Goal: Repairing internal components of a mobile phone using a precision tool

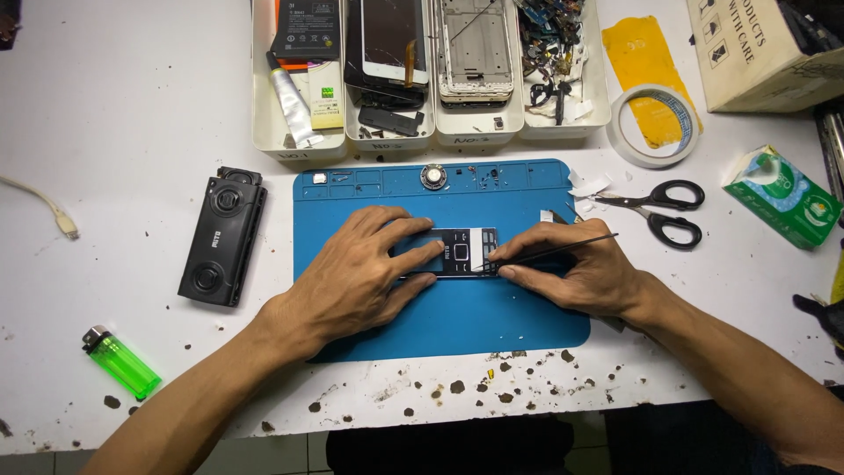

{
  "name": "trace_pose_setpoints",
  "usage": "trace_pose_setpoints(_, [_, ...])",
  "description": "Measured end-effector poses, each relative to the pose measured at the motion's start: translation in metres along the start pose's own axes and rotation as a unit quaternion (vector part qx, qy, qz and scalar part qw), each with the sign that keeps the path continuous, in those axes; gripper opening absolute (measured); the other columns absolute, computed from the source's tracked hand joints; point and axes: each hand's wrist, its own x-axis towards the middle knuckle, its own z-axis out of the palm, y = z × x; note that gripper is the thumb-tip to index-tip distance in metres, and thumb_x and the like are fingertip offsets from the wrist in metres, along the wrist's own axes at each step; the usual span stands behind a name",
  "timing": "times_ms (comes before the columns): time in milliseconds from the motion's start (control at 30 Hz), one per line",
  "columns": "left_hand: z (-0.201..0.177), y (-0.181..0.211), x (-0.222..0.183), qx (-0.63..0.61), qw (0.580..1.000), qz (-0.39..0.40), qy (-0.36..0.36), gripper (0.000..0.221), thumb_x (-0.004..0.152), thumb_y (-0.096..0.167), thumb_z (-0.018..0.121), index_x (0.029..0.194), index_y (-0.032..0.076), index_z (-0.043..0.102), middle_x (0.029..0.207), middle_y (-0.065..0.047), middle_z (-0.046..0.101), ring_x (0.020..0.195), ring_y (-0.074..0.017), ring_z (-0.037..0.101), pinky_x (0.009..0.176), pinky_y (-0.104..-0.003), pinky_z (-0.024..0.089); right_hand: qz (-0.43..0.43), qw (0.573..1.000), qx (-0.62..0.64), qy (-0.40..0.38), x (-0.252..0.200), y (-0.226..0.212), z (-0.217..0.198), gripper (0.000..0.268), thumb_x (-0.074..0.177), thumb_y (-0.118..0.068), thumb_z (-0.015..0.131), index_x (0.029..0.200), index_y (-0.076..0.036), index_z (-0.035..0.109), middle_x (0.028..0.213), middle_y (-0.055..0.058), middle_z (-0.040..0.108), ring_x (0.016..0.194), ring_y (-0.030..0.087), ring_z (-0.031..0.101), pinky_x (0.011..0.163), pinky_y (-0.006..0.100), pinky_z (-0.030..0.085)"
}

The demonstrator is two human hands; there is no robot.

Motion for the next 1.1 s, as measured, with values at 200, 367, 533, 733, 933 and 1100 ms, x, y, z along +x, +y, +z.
trace_pose_setpoints(200, [0.0043, -0.002, -0.0016, 0.002, 1.0, 0.002, 0.009, 0.031, 0.097, 0.027, 0.069, 0.124, 0.014, 0.071, 0.12, -0.013, 0.065, 0.12, -0.031, 0.06, 0.105, -0.05, 0.047, -0.007, 1.0, -0.01, -0.001, -0.0016, 0.0036, 0.0002, 0.012, 0.081, 0.001, 0.078, 0.092, 0.0, 0.076, 0.089, 0.019, 0.082, 0.094, 0.029, 0.08, 0.079, 0.039, 0.066])
trace_pose_setpoints(367, [0.0027, -0.0009, -0.0006, -0.002, 1.0, -0.001, 0.005, 0.03, 0.097, 0.026, 0.068, 0.124, 0.013, 0.071, 0.12, -0.013, 0.065, 0.12, -0.031, 0.06, 0.106, -0.05, 0.047, -0.01, 1.0, -0.024, 0.0, -0.001, 0.0021, 0.0007, 0.011, 0.081, 0.0, 0.078, 0.091, -0.001, 0.076, 0.088, 0.019, 0.082, 0.091, 0.03, 0.08, 0.077, 0.039, 0.067])
trace_pose_setpoints(533, [0.0021, -0.0009, -0.0006, -0.003, 1.0, -0.001, 0.002, 0.03, 0.097, 0.026, 0.069, 0.124, 0.013, 0.071, 0.12, -0.013, 0.065, 0.12, -0.0309, 0.06, 0.106, -0.05, 0.047, -0.011, 0.999, -0.036, 0.004, -0.0028, 0.0074, 0.0028, 0.01, 0.082, 0.001, 0.077, 0.092, -0.001, 0.075, 0.088, 0.019, 0.082, 0.091, 0.031, 0.08, 0.076, 0.039, 0.067])
trace_pose_setpoints(733, [0.0027, -0.0008, -0.0003, -0.004, 1.0, -0.004, 0.002, 0.031, 0.097, 0.026, 0.069, 0.124, 0.014, 0.071, 0.119, -0.012, 0.066, 0.121, -0.0309, 0.06, 0.106, -0.05, 0.047, -0.013, 0.999, -0.033, 0.013, -0.0009, 0.0045, 0.0045, 0.009, 0.084, 0.001, 0.076, 0.092, -0.002, 0.075, 0.087, 0.018, 0.082, 0.088, 0.03, 0.081, 0.074, 0.038, 0.067])
trace_pose_setpoints(933, [0.0005, 0.0008, 0.0006, -0.006, 1.0, -0.006, -0.003, 0.03, 0.096, 0.026, 0.069, 0.123, 0.013, 0.072, 0.119, -0.013, 0.067, 0.12, -0.0316, 0.061, 0.105, -0.051, 0.047, -0.001, 0.999, -0.02, 0.027, -0.0013, 0.0024, 0.0024, 0.009, 0.084, 0.001, 0.076, 0.092, -0.002, 0.075, 0.087, 0.019, 0.081, 0.087, 0.028, 0.081, 0.074, 0.037, 0.066])
trace_pose_setpoints(1100, [0.0012, 0.0002, -0.0007, -0.009, 1.0, -0.01, -0.003, 0.031, 0.096, 0.025, 0.069, 0.124, 0.013, 0.071, 0.12, -0.012, 0.067, 0.121, -0.0313, 0.06, 0.107, -0.05, 0.046, 0.001, 0.999, -0.016, 0.036, -0.0022, 0.0011, -0.0011, 0.013, 0.083, 0.0, 0.078, 0.096, -0.001, 0.074, 0.091, 0.018, 0.082, 0.089, 0.025, 0.081, 0.077, 0.036, 0.066])
